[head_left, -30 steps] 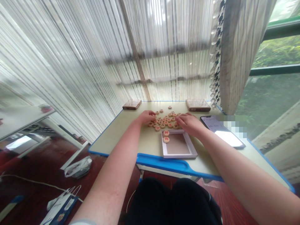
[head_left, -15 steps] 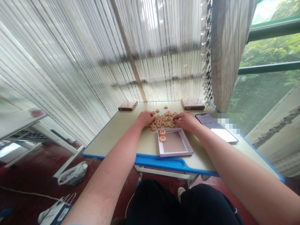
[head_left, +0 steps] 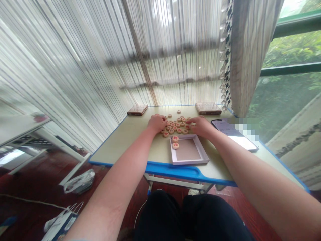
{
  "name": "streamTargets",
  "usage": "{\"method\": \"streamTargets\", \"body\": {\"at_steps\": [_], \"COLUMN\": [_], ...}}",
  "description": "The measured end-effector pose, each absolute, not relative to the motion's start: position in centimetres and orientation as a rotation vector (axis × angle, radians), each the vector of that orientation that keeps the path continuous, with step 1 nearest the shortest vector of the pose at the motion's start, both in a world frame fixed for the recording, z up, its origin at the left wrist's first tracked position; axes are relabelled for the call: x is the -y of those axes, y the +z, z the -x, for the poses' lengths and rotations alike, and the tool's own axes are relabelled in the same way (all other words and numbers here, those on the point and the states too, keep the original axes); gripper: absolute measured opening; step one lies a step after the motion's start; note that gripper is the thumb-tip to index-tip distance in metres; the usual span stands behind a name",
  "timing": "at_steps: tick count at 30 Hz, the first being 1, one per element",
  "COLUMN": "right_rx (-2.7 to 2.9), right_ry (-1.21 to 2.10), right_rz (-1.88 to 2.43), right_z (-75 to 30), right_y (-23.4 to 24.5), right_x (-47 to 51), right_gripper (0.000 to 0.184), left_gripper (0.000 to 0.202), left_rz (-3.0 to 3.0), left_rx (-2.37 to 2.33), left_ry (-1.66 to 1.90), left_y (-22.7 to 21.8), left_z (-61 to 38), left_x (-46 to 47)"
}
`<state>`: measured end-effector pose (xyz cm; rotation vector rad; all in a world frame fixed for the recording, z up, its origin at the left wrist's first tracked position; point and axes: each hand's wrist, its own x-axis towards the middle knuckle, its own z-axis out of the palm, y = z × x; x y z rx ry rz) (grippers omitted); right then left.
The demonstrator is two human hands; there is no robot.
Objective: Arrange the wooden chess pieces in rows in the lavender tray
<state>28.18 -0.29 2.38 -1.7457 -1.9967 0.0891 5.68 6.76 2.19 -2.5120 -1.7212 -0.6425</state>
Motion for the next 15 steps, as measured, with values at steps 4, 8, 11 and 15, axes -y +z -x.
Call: {"method": "streamTargets", "body": {"at_steps": [4,8,11,15], "right_rx": [1.979,1.937,1.914,2.012], "right_ry": [0.022,-0.007,-0.051,0.005], "right_rz": [1.76,1.799,1.795,1.806], "right_z": [-28.3,-28.8,-28.9,-28.6], "right_y": [2.4,2.5,2.6,2.5], "right_x": [0.3,0.3,0.4,0.3], "right_gripper": [0.029,0.03,0.035,0.035], "left_gripper": [0.025,0.023,0.023,0.029], "left_rz": [2.541,2.662,2.763,2.815], "left_rx": [1.615,1.497,1.369,1.355], "left_ry": [-0.744,-0.732,-0.739,-0.726], "left_y": [2.7,3.0,3.0,2.9], "left_z": [-6.0,-6.4,-6.6,-6.8], "left_x": [-6.0,-5.2,-4.9,-4.7]}}
